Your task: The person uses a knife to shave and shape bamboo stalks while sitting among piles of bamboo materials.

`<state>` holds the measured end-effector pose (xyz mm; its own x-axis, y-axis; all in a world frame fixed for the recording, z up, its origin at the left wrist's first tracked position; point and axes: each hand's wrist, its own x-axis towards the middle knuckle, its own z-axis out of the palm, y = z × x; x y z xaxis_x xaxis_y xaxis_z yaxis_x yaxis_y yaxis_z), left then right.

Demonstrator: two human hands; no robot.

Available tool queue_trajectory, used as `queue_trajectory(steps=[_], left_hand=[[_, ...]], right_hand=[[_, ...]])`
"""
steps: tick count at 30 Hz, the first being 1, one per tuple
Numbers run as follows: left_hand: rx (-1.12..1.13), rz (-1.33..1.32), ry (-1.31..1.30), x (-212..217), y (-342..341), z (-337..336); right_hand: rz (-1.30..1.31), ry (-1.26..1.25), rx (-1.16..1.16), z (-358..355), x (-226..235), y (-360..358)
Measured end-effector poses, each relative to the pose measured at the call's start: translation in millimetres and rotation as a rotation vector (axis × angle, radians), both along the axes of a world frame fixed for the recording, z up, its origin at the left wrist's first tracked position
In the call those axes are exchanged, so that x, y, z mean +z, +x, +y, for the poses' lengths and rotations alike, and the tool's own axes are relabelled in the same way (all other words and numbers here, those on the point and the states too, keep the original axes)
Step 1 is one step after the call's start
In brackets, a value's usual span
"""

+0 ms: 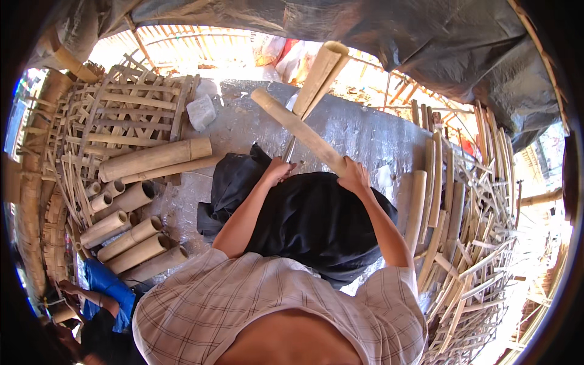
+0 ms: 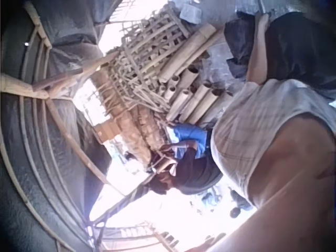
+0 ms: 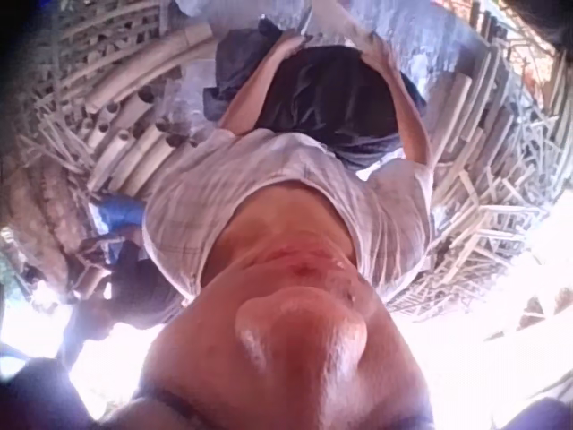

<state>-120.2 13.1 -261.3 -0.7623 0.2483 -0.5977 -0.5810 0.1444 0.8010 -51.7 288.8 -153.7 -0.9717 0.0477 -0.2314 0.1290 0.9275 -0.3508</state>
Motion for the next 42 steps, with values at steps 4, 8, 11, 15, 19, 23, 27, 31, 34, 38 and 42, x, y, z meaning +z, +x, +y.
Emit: queue_trajectory(steps=[4, 8, 11, 15, 19, 23, 27, 31, 34, 38, 42], left_hand=[[0.012, -0.050, 0.023, -4, 7, 1], [0.025, -0.099, 0.053, -7, 14, -1], [0.016, -0.127, 0.053, -3, 14, 3], [0.015, -0.068, 0.090, -1, 13, 16], [-0.021, -0.062, 0.048, -18, 2, 3], [0.028, -0.127, 0.055, -16, 2, -4], [0.034, -0.177, 0.179, -6, 4, 0], [0.042, -0.208, 0.187, -4, 5, 1], [0.023, -0.183, 0.188, -4, 7, 3], [-0.031, -0.168, 0.056, -15, 0, 11], [-0.017, -0.146, 0.062, -27, -7, 6]], right_hand=[[0.218, 0.093, 0.025, -5, 82, -2], [0.393, -0.234, 0.082, -13, 151, -12], [0.541, -0.576, 0.065, -25, 131, -17], [0.254, -0.333, -0.039, 2, -17, -7], [-0.064, -0.088, -0.063, 10, -50, -6], [0.040, 0.083, -0.013, -2, 25, -1], [0.252, -0.003, -0.028, -2, 116, -18], [0.564, -0.493, 0.045, -20, 141, -32], [0.547, -0.668, -0.014, -25, 75, -36], [0.020, -0.016, -0.012, 23, -64, -20], [0.083, -0.038, -0.050, 13, -52, -21]])
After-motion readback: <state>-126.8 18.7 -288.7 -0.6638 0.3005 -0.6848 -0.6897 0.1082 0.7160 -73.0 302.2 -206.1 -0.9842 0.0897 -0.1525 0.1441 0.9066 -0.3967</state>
